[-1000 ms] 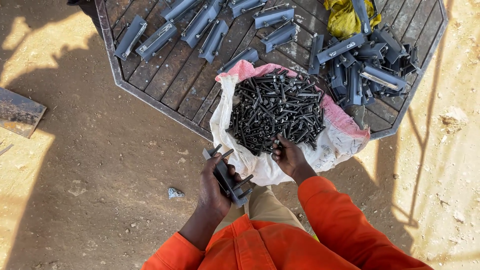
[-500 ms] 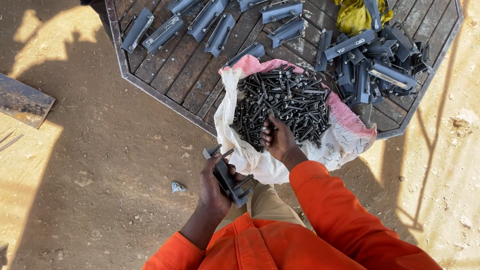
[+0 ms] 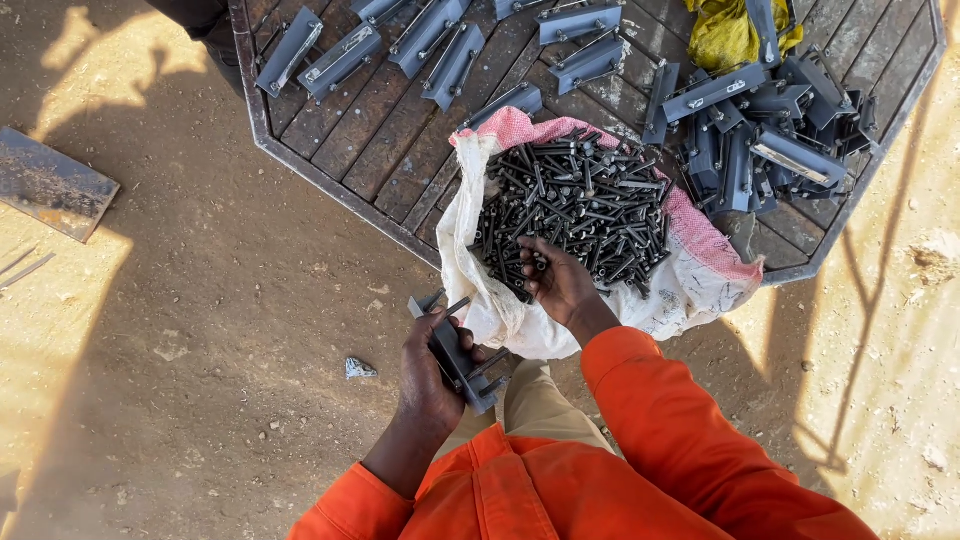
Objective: Assembling metal brackets by manually inserting small screws into pre-drilled holes.
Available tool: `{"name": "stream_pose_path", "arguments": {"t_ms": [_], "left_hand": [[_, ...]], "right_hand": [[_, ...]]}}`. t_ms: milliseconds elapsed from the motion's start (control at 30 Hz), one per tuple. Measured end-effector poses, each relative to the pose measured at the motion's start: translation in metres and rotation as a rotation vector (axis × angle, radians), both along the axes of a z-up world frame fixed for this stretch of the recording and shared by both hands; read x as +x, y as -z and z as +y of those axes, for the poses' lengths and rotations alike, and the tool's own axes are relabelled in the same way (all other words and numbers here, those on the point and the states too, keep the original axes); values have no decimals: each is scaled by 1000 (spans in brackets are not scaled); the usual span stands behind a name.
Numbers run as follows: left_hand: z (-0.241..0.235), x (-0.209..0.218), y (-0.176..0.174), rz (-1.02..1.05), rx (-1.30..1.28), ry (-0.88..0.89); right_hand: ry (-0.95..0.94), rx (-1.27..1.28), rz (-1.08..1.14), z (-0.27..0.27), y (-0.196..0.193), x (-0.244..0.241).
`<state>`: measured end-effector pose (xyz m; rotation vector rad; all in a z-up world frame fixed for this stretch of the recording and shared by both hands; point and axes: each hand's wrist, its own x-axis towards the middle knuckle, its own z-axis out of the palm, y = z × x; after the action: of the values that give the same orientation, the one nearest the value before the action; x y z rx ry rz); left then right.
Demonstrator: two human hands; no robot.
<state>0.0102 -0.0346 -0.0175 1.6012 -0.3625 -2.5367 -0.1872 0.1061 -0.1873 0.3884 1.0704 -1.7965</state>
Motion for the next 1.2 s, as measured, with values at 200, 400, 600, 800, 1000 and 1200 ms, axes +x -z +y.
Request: {"name": "stream_pose_path", "arguments": {"t_ms": [200, 400, 600, 800, 1000, 1200], "left_hand": [[0, -5, 5, 16, -13, 19], [1, -10, 2, 26, -9, 33], [-3, -7, 11, 15, -8, 60], [-6, -6, 3, -1, -2, 51], [-11, 3, 7, -19, 0, 44], [-19, 15, 13, -23, -15, 40]], "right_hand": [[13, -198, -45, -2, -37, -3], [-22, -144, 88, 7, -13, -4], [-154, 347, 429, 5, -2, 2], [-544, 959, 1136, -28, -14, 17], [-613, 1189, 1341, -49, -13, 32], [-560, 1086, 1713, -33, 18, 29]]}}
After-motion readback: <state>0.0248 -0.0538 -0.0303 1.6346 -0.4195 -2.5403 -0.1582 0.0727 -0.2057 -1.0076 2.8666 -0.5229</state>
